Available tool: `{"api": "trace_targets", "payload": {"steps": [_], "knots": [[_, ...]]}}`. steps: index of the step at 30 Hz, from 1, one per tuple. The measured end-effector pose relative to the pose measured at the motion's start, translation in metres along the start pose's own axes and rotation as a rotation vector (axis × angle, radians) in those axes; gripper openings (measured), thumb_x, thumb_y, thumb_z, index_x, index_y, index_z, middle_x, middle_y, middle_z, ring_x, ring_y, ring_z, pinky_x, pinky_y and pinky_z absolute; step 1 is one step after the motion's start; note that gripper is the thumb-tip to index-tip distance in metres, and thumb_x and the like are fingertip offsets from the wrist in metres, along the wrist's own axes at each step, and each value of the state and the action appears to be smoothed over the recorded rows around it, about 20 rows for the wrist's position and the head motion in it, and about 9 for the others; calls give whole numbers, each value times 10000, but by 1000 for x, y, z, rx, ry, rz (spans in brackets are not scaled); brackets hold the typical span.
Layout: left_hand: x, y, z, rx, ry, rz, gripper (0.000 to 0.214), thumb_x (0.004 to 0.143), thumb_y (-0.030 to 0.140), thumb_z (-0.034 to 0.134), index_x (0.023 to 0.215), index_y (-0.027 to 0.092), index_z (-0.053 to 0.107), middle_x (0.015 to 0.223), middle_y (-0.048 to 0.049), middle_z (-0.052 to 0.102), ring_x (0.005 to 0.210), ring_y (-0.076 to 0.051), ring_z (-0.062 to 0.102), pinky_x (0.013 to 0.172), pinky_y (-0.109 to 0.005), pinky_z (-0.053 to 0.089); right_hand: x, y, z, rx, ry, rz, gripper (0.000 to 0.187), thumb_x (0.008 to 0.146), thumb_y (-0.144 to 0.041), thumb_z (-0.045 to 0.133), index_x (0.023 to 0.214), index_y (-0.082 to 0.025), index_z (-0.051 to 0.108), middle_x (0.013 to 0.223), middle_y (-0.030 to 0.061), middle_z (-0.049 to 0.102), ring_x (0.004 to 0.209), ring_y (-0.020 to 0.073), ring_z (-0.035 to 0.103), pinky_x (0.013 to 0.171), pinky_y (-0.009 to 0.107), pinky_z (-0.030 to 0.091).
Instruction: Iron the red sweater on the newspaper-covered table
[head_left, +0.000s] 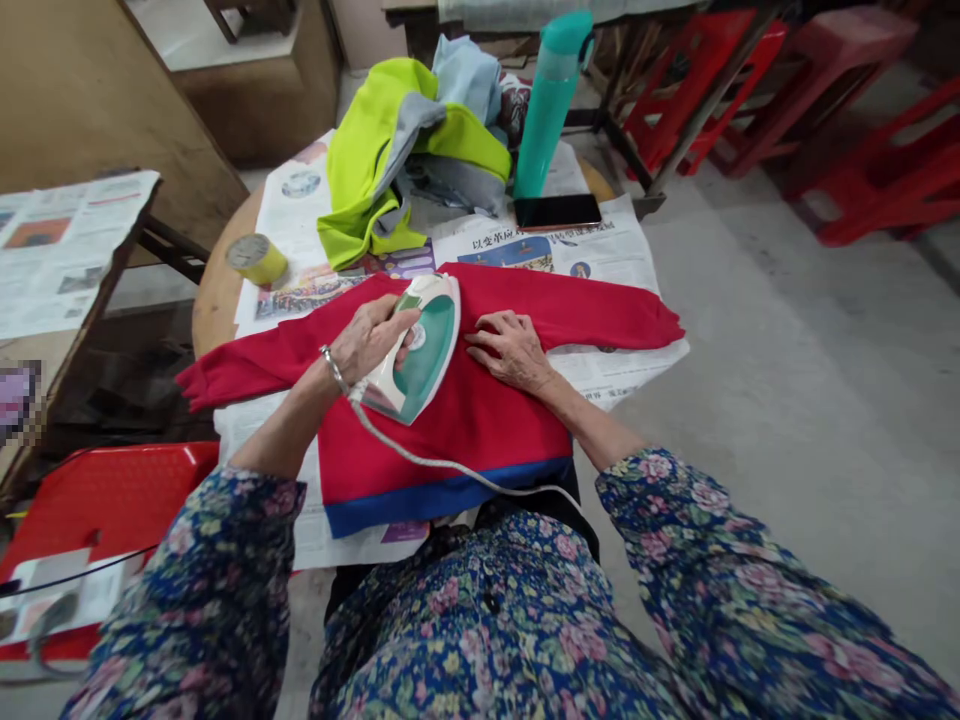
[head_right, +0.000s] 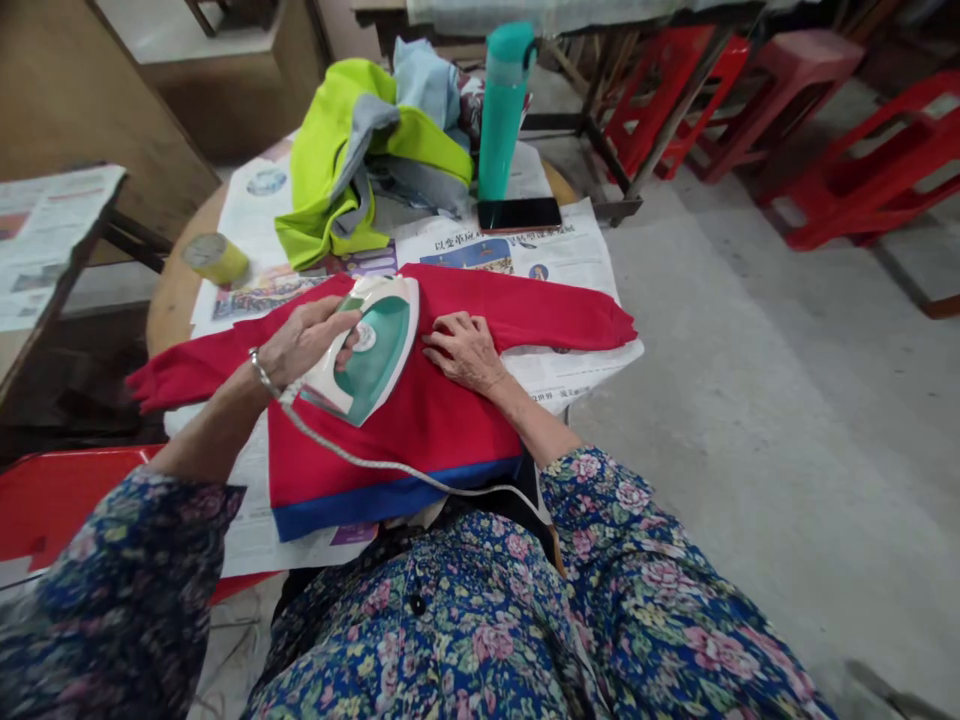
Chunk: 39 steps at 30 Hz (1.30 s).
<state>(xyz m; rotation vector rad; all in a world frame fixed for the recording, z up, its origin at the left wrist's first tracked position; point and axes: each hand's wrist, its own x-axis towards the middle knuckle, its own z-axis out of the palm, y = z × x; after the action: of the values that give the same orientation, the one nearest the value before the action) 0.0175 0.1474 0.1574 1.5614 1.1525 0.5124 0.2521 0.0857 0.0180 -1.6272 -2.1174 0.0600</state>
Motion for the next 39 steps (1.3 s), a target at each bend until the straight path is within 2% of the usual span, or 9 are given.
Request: {"api": "trace_targets", "payload": {"steps": [5, 8, 12, 15, 19, 25, 28, 32, 39], "knots": [[15, 12, 0, -112, 272, -136, 217, 969, 291, 667, 827, 242, 510, 591, 71, 503, 448, -93, 466, 461, -212, 440, 0, 2, 1, 14, 18, -6, 346, 1126, -452, 577, 1265, -287, 848, 1325, 133, 746, 1219, 339, 557, 1004, 496, 377], [3, 12, -10, -97, 426, -192, 215, 1013, 255, 626, 836, 239, 504, 583, 76, 499, 461, -93, 469, 479, -209, 449, 1, 2, 0, 22, 7, -3, 368, 1132, -468, 558, 1270, -286, 846, 1335, 136, 739, 1228, 342, 552, 1017, 505, 373], [-31, 6, -28, -92, 510, -249, 201, 1052, 235, 572, 863, 226, 502, 612, 77, 529, 481, -86, 486, 507, -211, 449, 3, 0, 0, 22, -17, 5, 375, 1134, -459, 550, 1286, -280, 842, 1352, 145, 729, 1247, 352, 550, 1026, 520, 373], [-63, -4, -34, -105, 510, -265, 243, 1001, 358, 673, 893, 229, 498, 631, 89, 540, 493, -85, 496, 500, -211, 448, 4, -1, 0, 19, -15, 1, 369, 1134, -455, 549, 1284, -288, 841, 1355, 140, 729, 1251, 358, 549, 1026, 522, 373], [-114, -21, -28, -8, 420, -283, 467, 833, 664, 755, 864, 253, 536, 583, 63, 577, 489, -142, 534, 460, -261, 445, 5, -3, -1, 16, -6, 11, 368, 1132, -453, 559, 1272, -266, 843, 1361, 139, 738, 1242, 352, 560, 1026, 512, 374], [-167, -24, 0, 156, 287, -205, 435, 940, 689, 590, 804, 278, 558, 576, 14, 629, 635, -216, 626, 631, -325, 536, 5, -4, -2, 15, -13, 23, 331, 1123, -425, 584, 1264, -273, 842, 1364, 142, 739, 1253, 355, 570, 1031, 516, 377], [-159, -20, 11, 182, 218, -124, 410, 949, 653, 576, 790, 276, 554, 557, 12, 619, 648, -217, 639, 673, -322, 543, 4, -2, -2, 16, -6, 22, 347, 1126, -441, 572, 1259, -269, 842, 1359, 145, 739, 1247, 353, 563, 1027, 514, 375], [-115, -20, 18, 49, 162, -92, 357, 902, 597, 636, 800, 269, 541, 534, 41, 570, 518, -174, 578, 565, -294, 498, 2, 0, -1, 17, 4, 10, 362, 1128, -452, 559, 1254, -266, 843, 1350, 145, 744, 1230, 350, 563, 1017, 512, 379], [-33, -2, 3, -156, 350, -165, 210, 897, 346, 680, 783, 269, 522, 597, 57, 534, 460, -130, 484, 496, -296, 454, 3, 0, -3, 14, -17, 12, 392, 1133, -471, 540, 1275, -265, 842, 1355, 147, 732, 1229, 353, 551, 1016, 517, 376]]}}
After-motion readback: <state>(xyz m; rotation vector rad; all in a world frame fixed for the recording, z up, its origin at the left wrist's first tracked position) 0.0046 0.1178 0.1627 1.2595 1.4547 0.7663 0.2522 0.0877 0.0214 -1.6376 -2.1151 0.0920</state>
